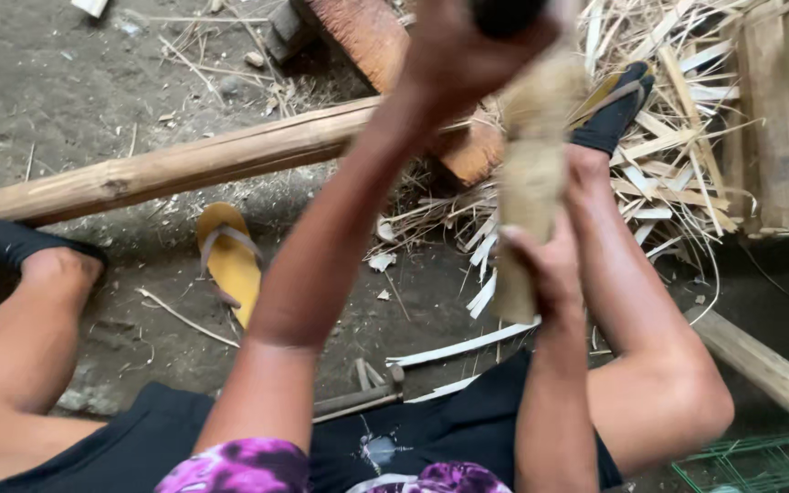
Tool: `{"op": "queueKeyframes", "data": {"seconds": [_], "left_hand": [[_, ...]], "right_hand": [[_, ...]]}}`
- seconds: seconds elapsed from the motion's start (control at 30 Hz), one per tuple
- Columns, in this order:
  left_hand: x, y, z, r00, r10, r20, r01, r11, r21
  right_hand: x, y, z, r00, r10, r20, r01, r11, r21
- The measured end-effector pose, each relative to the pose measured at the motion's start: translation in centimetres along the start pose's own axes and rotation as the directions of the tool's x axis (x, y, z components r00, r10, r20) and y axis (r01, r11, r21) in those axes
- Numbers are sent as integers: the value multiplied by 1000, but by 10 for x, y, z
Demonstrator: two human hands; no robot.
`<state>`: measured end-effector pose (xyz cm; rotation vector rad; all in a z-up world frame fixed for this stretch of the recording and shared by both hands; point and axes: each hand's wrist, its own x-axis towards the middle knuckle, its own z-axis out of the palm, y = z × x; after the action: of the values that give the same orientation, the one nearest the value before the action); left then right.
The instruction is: The person uses a machete and a wooden mallet to split a long bamboo pole into thin strips. They mark the bamboo with a pencil, then repeatedly strike the machete to separate the material, eventually producing multiple flat slats.
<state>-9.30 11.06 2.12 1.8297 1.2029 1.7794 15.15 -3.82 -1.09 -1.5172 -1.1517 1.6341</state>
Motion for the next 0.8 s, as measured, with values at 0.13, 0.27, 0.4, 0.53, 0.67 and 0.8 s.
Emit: {"op": "queueKeyframes", "data": {"seconds": [0.13, 0.27, 0.4, 0.53, 0.67, 0.8], "left_hand": [[-34, -16, -113, 984, -116, -136, 26, 848, -529], [-50, 13, -152, 948, -296, -114, 90, 595, -799], [-43, 13, -128, 970, -175, -171, 124, 954, -273], [-55, -10, -163, 948, -227, -225, 142, 930, -340], [-78, -7, -231, 954, -199, -223, 24, 795, -606], [-65, -4, -227, 925, -335, -177, 135, 729, -671]], "right_hand": [[-3, -44, -34, 938, -345, -11, 338, 909, 243], [10, -22, 37, 955, -264, 138, 235, 953, 192], [-2, 49, 131, 970, -105, 219, 147, 972, -186], [-1, 48, 112, 989, 31, 145, -21, 997, -73], [-8, 15, 75, 996, -74, -40, 78, 989, 127], [-10, 16, 130, 977, -211, 39, 212, 977, -22]]}}
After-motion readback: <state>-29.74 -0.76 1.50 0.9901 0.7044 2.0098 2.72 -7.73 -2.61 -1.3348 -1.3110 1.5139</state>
